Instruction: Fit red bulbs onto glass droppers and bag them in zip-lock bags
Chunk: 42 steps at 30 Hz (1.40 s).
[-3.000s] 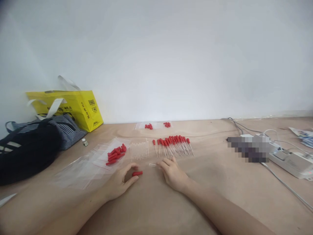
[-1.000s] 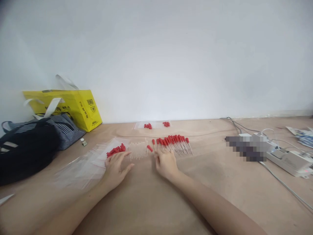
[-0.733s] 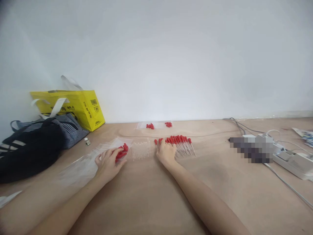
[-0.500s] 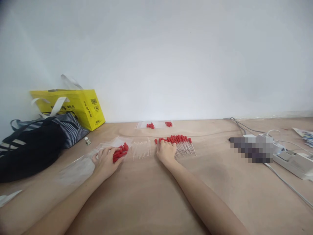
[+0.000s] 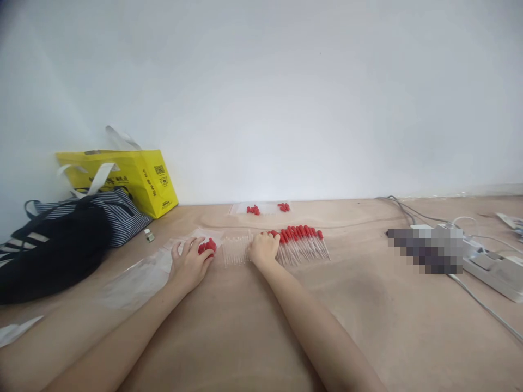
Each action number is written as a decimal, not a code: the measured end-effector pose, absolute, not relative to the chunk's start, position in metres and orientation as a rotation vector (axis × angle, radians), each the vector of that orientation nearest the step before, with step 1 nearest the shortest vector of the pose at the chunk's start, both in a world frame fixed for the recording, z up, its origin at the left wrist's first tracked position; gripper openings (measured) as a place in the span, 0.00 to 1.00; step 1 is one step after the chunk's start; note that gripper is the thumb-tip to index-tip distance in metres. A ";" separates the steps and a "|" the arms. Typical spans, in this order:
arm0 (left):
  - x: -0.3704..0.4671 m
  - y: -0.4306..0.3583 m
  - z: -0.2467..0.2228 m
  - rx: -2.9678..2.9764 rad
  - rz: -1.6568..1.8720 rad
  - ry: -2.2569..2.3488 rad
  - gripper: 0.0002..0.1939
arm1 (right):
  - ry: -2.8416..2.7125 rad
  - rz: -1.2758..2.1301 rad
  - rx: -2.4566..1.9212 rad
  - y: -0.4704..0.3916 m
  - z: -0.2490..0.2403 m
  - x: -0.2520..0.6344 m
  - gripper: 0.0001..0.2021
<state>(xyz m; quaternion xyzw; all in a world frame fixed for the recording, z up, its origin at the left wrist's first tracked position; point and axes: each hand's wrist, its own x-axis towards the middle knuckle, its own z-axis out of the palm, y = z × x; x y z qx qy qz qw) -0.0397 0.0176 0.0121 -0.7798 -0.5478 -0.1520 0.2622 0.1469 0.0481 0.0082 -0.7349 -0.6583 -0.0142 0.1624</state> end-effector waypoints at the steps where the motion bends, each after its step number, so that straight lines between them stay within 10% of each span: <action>1: -0.040 0.018 0.012 -2.106 -0.404 -1.476 0.08 | -1.877 -0.022 -2.115 0.050 0.008 0.145 0.14; 42: -0.009 -0.022 0.005 -2.820 -0.912 -1.270 0.08 | -2.127 0.104 -1.784 -0.001 0.009 0.180 0.10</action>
